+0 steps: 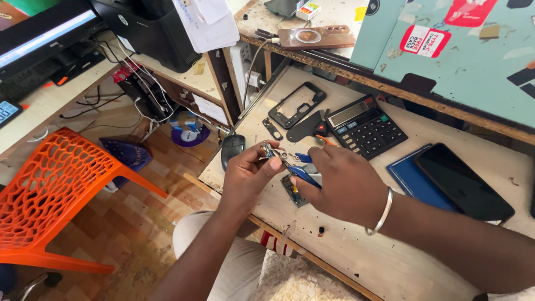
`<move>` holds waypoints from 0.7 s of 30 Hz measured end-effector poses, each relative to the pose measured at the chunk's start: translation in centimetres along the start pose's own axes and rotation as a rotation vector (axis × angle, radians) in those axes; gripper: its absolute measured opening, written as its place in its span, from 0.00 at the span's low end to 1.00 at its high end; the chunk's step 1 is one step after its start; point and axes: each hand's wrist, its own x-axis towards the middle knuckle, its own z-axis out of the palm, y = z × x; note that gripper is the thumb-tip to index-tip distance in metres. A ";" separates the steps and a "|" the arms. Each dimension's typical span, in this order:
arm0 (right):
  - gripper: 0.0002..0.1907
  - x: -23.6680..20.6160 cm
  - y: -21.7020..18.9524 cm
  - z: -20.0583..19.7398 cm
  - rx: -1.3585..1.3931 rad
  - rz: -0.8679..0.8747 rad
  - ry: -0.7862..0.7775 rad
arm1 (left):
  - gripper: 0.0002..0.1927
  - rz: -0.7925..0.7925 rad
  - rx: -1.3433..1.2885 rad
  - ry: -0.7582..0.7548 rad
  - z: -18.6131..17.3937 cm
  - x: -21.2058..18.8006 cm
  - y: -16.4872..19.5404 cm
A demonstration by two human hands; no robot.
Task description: The person sits at a repair bench working on a disassembled smartphone. They use blue-handled pliers to grip and pull at the phone's internal components, then switch to an orange pry tool to lift and work on the exposed board and parts, handling small screws and components on the desk.
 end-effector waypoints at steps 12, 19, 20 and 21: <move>0.28 -0.3 -0.9 -0.2 -0.266 -0.195 0.231 | 0.24 0.053 -0.042 -0.053 0.4 -0.2 0.6; 0.27 -0.5 -0.9 -0.3 -0.252 -0.151 0.205 | 0.25 0.047 -0.030 -0.058 0.7 -0.6 0.9; 0.26 -0.4 -0.8 -0.3 -0.261 -0.153 0.208 | 0.25 0.047 -0.026 -0.057 0.7 -0.6 0.9; 0.26 -0.4 -0.8 -0.3 -0.269 -0.156 0.211 | 0.25 0.049 -0.021 -0.056 0.7 -0.7 1.0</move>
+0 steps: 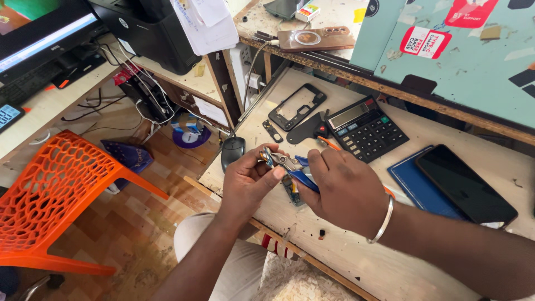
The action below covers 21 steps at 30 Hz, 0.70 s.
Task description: The person sits at a repair bench working on a disassembled smartphone. They use blue-handled pliers to grip and pull at the phone's internal components, then switch to an orange pry tool to lift and work on the exposed board and parts, handling small screws and components on the desk.
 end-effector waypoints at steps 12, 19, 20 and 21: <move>0.22 1.0 3.9 1.0 0.513 0.053 -0.345 | 0.26 0.045 0.018 -0.071 -0.9 -0.1 -0.1; 0.23 2.3 7.5 2.8 0.824 -0.106 -0.515 | 0.31 0.041 0.015 -0.131 -1.3 -0.2 -0.6; 0.24 2.3 7.7 3.0 0.859 -0.077 -0.559 | 0.31 0.042 0.041 -0.135 -1.4 -0.2 -0.5; 0.25 2.4 8.0 3.2 0.895 -0.047 -0.605 | 0.31 0.041 0.068 -0.138 -1.4 -0.2 -0.5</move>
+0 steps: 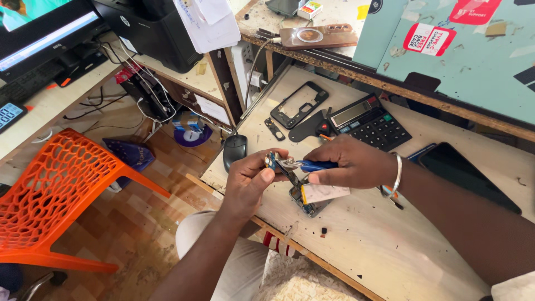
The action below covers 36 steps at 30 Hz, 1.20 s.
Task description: The person sits at a repair bench working on a disassembled smartphone. They use blue-handled pliers to grip and pull at the phone's internal components, then switch to an orange pry tool to lift and work on the exposed board and parts, handling small screws and components on the desk.
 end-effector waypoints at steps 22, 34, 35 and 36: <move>0.31 -0.6 -1.0 2.9 -0.483 0.219 0.339 | 0.26 -0.191 -0.231 0.370 -0.8 1.4 -1.8; 0.19 1.0 -3.1 4.0 -0.264 0.271 0.475 | 0.29 -0.029 0.562 0.104 0.5 -0.7 0.6; 0.19 1.0 -3.2 4.1 -0.267 0.233 0.494 | 0.27 0.009 0.585 0.110 0.6 -0.7 0.7; 0.20 1.1 -3.4 4.2 -0.269 0.196 0.511 | 0.26 0.045 0.607 0.117 0.7 -0.8 0.8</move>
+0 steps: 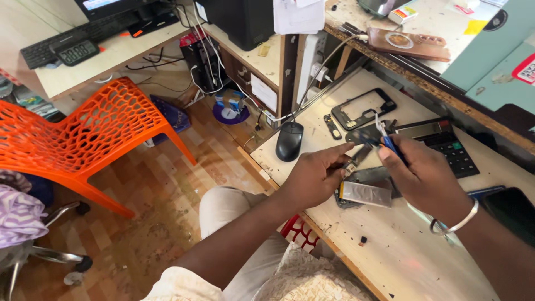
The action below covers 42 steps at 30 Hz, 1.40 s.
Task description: The person sits at a repair bench working on a disassembled smartphone. They use blue-handled pliers to grip and pull at the phone's internal components, then switch to an orange pry tool to lift and work on the exposed board and parts, handling small screws and components on the desk.
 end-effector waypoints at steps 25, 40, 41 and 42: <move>0.23 -0.3 -1.6 -4.2 -0.433 0.249 -0.293 | 0.07 0.185 0.385 0.018 0.4 0.1 -1.8; 0.30 -0.8 -1.4 -3.6 -0.604 -0.308 -0.201 | 0.06 0.104 0.325 0.040 0.1 0.3 -0.9; 0.30 -0.9 -1.5 -3.5 -0.615 -0.290 -0.213 | 0.06 0.114 0.338 0.044 0.1 0.3 -0.9; 0.30 -0.9 -1.5 -3.3 -0.627 -0.273 -0.223 | 0.06 0.125 0.351 0.048 0.1 0.3 -0.9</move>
